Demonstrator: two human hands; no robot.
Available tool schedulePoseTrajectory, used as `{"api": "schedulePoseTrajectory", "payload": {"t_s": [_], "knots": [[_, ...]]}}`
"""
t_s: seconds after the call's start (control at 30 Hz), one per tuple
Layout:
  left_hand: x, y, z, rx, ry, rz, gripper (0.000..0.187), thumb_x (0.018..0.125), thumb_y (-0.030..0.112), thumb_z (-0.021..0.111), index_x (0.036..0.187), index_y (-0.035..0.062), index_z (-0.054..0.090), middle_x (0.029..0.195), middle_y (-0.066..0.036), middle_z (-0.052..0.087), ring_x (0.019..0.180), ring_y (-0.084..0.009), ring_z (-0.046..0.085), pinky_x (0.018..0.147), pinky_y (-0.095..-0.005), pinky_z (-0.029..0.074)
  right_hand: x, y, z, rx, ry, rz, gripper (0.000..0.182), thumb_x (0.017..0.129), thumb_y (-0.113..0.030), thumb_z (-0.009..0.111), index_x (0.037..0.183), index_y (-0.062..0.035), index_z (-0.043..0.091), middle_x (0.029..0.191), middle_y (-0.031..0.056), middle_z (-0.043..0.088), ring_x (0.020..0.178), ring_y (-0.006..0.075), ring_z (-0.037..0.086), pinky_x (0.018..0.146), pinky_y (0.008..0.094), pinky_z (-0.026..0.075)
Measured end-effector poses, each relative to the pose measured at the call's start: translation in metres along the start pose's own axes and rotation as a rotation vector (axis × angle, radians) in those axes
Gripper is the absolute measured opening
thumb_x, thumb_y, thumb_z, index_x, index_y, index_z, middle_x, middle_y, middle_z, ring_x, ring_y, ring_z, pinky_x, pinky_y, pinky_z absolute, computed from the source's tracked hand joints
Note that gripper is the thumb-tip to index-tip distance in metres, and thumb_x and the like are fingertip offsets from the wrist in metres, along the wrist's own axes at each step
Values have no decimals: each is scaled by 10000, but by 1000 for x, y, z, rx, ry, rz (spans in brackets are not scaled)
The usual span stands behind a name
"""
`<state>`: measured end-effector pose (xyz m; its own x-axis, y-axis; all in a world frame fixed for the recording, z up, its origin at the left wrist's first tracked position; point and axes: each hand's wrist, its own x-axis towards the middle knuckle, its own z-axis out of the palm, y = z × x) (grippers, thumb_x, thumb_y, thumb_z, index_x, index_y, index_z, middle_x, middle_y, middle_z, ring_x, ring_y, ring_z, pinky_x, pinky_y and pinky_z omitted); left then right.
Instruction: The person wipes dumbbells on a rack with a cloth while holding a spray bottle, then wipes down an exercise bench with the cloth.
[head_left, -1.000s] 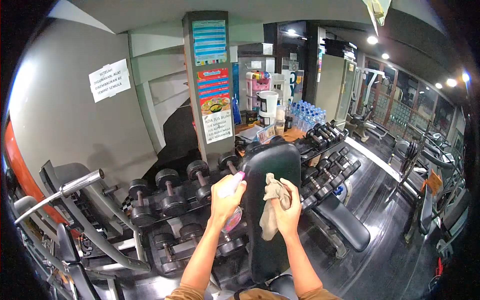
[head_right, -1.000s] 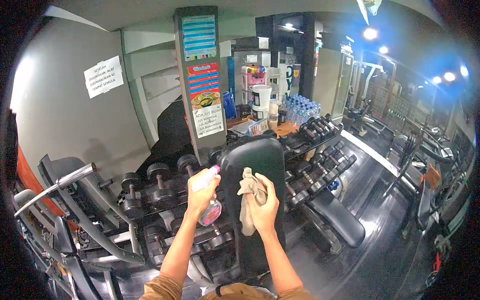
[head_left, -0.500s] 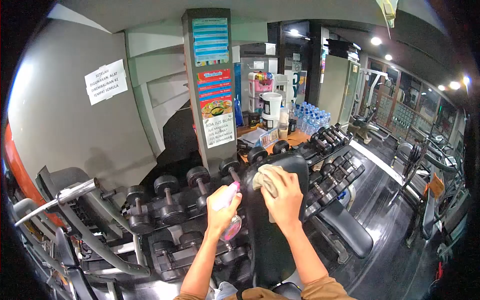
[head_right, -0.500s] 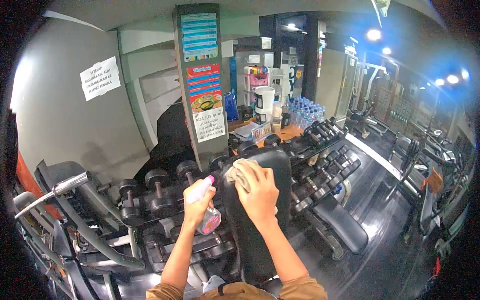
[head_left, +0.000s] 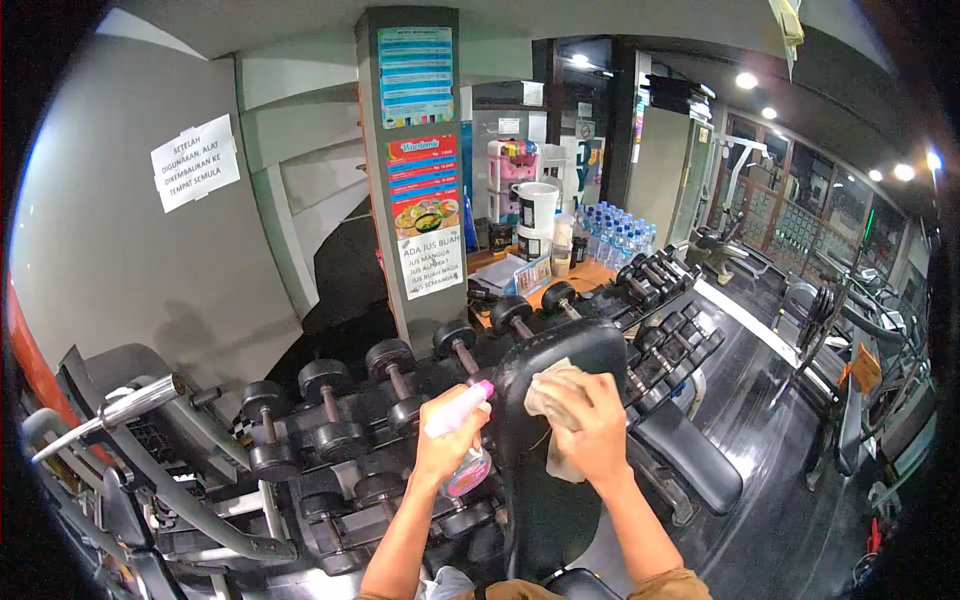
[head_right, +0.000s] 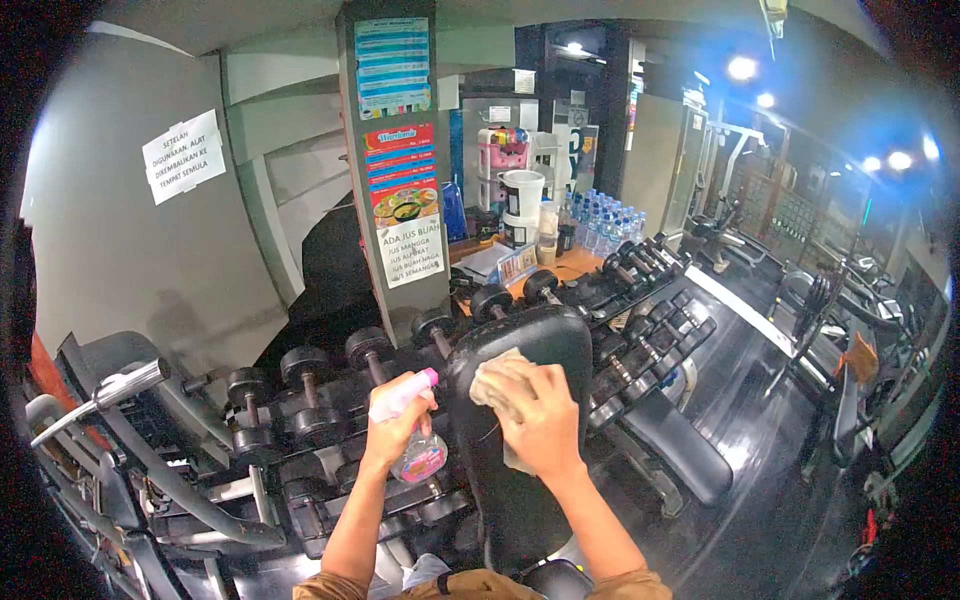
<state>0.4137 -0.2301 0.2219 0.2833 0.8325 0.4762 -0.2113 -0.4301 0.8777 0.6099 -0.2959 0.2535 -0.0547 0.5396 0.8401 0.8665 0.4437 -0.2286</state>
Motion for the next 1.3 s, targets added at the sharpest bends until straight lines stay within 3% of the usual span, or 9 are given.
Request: {"api": "schedulePoseTrajectory", "payload": {"t_s": [0.07,0.27,0.4,0.47,0.6,0.67,0.83,1.1,1.3], "knots": [[2,8,5,80,-9,-113,98,839,66,581,833,-27,609,701,-72,610,477,-117,558,452,-253,433,5,-2,-3,0,21,33,497,628,-46,752,1096,-204,693,1075,-5,642,921,265,584,813,355,522],[3,-3,7,106,1,-31,75,832,51,580,819,-20,603,700,-67,611,486,-113,557,459,-251,436,23,-10,11,32,101,162,560,590,-44,788,1128,-137,665,1005,31,666,950,265,595,828,373,521],[-5,-16,2,91,51,-50,76,820,42,577,838,-26,607,717,-70,613,493,-120,561,466,-252,442,44,-23,24,-46,-28,-48,382,661,-115,764,1025,-137,653,971,10,659,947,248,596,784,345,536],[-11,-21,2,-114,133,-8,89,849,51,593,822,-31,616,686,-41,578,488,-91,545,454,-241,429,43,-26,30,-83,-105,-142,372,677,-136,752,1035,-152,653,975,1,646,969,236,579,777,336,541],[-30,-36,5,-64,177,-11,39,821,-9,593,836,-43,604,742,-59,593,504,-102,555,474,-236,454,45,-10,19,-59,-253,-284,379,684,-135,747,1051,-164,655,999,-2,635,990,234,558,772,334,547],[-36,-40,6,-47,180,20,48,818,-25,602,857,-46,617,731,-53,594,513,-99,556,479,-236,454,58,-1,6,-27,-391,-205,397,684,-128,743,1070,-166,656,1022,9,631,1005,244,545,790,345,545],[-39,-39,-7,-64,206,10,119,833,20,657,928,-51,642,728,-45,599,518,-88,548,484,-237,459,79,9,14,-129,-277,-20,337,715,-158,726,1048,-164,673,973,35,640,991,269,553,817,376,534],[-34,-29,-17,-133,263,-109,186,865,120,695,949,-40,648,732,-45,617,515,-95,549,491,-239,446,67,-10,19,-116,-464,-364,292,711,-148,711,998,-181,665,959,-1,626,991,241,555,670,378,566],[-34,-25,-23,-115,278,-102,199,881,142,690,932,-44,642,733,-48,619,515,-95,551,494,-234,439,93,14,16,-161,-368,-105,320,707,-166,696,1027,-182,687,993,34,660,992,269,586,784,405,556]]}}
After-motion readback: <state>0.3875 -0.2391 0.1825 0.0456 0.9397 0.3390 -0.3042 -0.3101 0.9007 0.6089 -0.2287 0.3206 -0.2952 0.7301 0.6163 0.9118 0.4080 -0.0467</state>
